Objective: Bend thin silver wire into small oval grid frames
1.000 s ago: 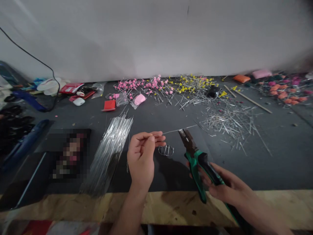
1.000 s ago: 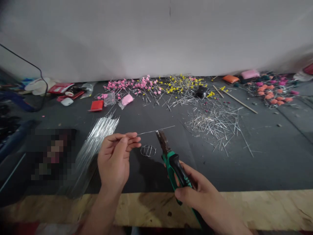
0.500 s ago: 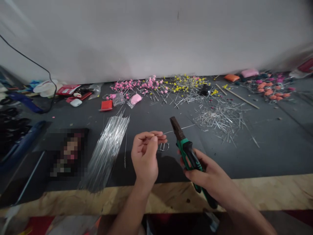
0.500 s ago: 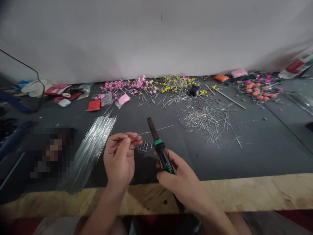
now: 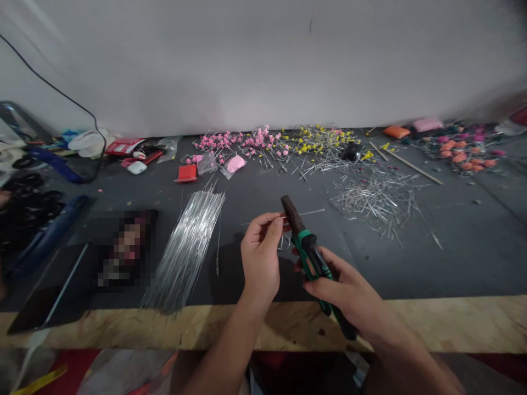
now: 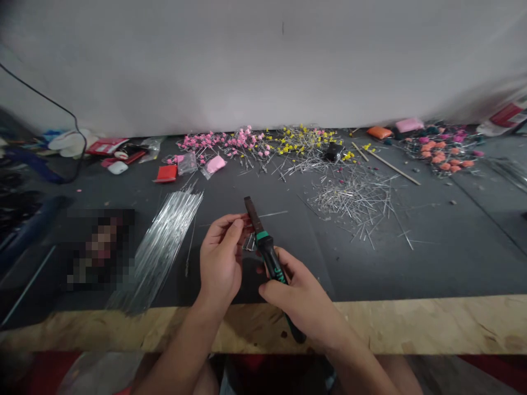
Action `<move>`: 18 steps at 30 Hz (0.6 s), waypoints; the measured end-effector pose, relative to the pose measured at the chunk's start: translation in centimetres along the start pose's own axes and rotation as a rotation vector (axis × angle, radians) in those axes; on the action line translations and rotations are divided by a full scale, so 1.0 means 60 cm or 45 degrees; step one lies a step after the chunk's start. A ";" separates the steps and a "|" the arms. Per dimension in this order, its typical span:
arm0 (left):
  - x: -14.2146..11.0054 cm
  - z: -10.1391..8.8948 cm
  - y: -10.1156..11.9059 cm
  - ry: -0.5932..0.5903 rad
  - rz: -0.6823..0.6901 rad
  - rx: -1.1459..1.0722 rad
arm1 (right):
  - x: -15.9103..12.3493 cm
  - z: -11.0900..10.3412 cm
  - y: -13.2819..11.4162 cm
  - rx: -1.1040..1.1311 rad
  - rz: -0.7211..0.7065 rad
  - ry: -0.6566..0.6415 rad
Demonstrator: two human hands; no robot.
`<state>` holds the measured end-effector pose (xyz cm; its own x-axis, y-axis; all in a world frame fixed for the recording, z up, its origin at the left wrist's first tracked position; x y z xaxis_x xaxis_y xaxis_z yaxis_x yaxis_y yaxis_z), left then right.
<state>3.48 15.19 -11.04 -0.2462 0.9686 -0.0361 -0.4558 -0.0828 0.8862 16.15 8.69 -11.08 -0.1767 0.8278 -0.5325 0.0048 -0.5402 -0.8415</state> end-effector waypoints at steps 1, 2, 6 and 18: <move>0.001 0.000 0.001 0.007 -0.003 -0.013 | 0.001 0.001 0.001 0.013 -0.003 -0.007; 0.001 0.000 0.001 0.012 -0.006 -0.026 | 0.002 0.002 0.002 0.022 0.000 -0.011; 0.001 0.001 0.004 0.019 0.001 -0.050 | 0.006 0.002 0.004 -0.002 -0.003 0.014; 0.000 -0.005 0.012 -0.044 0.203 0.137 | 0.017 0.007 -0.013 -0.322 -0.126 0.136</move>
<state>2.88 15.03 -10.57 -0.2776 0.9528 0.1226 -0.3186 -0.2117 0.9239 15.55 9.91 -10.93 -0.0837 0.8930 -0.4421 0.2402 -0.4125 -0.8787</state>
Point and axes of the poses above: each hand's wrist, its own x-axis towards the middle knuckle, its own z-axis out of the palm, y = z × x, the point moved 8 cm from there along x, towards the middle knuckle, and after that the axes turned 7 degrees about z, right-handed, at the moved point
